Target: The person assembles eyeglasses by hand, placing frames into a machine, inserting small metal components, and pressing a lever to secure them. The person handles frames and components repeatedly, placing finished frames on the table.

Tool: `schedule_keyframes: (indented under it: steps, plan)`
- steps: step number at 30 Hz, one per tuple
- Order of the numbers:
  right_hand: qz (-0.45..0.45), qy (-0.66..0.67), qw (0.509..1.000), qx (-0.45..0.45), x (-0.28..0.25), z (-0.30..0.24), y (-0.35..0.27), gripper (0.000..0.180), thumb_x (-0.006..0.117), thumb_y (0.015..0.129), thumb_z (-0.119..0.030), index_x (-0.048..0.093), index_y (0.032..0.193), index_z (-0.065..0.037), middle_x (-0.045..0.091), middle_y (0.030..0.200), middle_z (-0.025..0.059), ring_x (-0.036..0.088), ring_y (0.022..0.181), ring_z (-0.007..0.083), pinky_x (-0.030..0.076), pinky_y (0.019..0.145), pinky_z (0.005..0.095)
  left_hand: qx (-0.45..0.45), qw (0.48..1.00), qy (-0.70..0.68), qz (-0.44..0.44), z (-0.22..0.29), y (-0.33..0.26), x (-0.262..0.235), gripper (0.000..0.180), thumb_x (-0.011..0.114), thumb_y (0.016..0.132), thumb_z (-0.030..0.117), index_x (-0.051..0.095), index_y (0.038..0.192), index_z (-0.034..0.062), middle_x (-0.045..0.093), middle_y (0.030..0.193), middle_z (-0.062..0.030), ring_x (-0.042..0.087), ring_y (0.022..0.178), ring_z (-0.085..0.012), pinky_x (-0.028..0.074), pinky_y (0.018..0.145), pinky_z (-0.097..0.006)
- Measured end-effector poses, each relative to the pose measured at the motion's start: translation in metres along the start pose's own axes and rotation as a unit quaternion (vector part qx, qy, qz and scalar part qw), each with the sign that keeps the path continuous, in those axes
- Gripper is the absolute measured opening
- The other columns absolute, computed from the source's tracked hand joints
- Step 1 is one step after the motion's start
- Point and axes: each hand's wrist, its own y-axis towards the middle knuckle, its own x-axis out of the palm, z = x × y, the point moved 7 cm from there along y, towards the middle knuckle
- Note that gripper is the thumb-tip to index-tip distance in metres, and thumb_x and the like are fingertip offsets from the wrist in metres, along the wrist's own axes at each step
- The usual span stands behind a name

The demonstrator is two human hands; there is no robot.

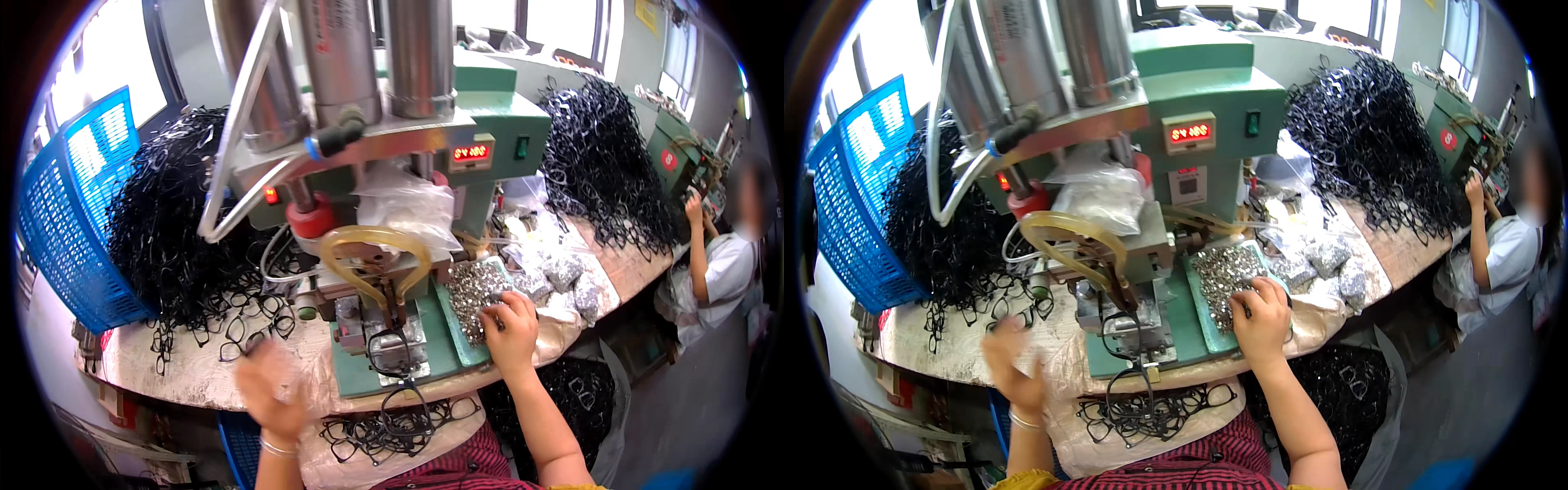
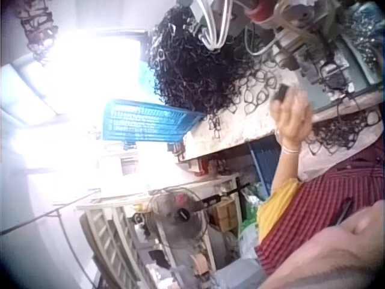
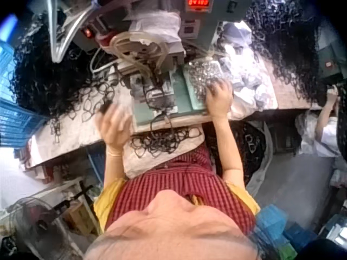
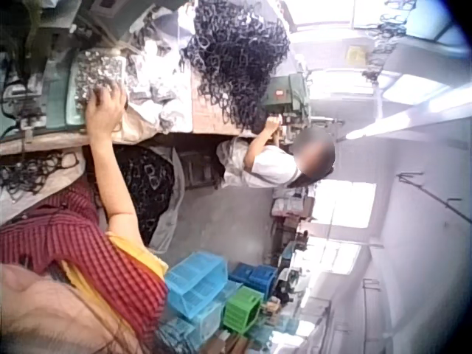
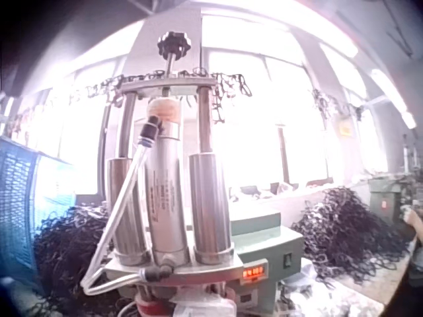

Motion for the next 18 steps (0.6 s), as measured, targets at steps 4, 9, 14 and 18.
schedule_keyframes:
  steps: [4, 9, 14, 18]
  plan:
    - [-0.004, 0.061, 0.998, -0.001, 0.009, -0.009, 0.018, 0.008, 0.074, 0.074, -0.003, 0.071, 0.082, -0.002, 0.070, 0.087, 0.0119, 0.066, 0.087, 0.0313, 0.051, 0.079, 0.0395, -0.094, 0.985, 0.090, -0.116, -0.121, 0.003, 0.021, 0.031, 0.070, 0.078, 0.002, 0.067, 0.108, 0.0055, 0.061, 0.127, -0.0197, 0.053, 0.121, -0.0377, 0.041, 0.102, -0.045]
    - [0.103, 0.347, 0.896, 0.257, 0.008, 0.029, -0.008, 0.007, 0.070, 0.090, -0.006, 0.072, 0.094, -0.001, 0.071, 0.087, 0.0034, 0.063, 0.078, 0.0103, 0.048, 0.072, 0.0242, -0.136, 0.968, 0.138, -0.159, -0.187, -0.065, 0.076, 0.024, 0.068, 0.078, 0.002, 0.069, 0.101, 0.0067, 0.067, 0.114, -0.0164, 0.059, 0.105, -0.0368, 0.047, 0.094, -0.042]
    - [0.067, 0.409, 0.850, 0.326, 0.021, 0.043, -0.015, 0.011, 0.069, 0.089, -0.001, 0.072, 0.099, 0.001, 0.068, 0.089, 0.0006, 0.059, 0.079, 0.0061, 0.046, 0.072, 0.0200, -0.094, 0.965, 0.115, -0.215, -0.169, -0.046, 0.086, 0.012, 0.062, 0.080, 0.004, 0.067, 0.091, 0.0041, 0.068, 0.090, -0.0143, 0.060, 0.087, -0.0364, 0.049, 0.078, -0.044]
    - [0.004, 0.442, 0.852, 0.282, 0.039, 0.009, 0.005, 0.011, 0.070, 0.085, 0.000, 0.072, 0.097, 0.000, 0.070, 0.090, 0.0024, 0.062, 0.082, 0.0094, 0.049, 0.076, 0.0237, -0.059, 0.941, 0.144, -0.300, -0.171, -0.044, 0.090, 0.014, 0.063, 0.080, 0.004, 0.068, 0.093, 0.0041, 0.068, 0.092, -0.0155, 0.061, 0.085, -0.0366, 0.050, 0.075, -0.044]
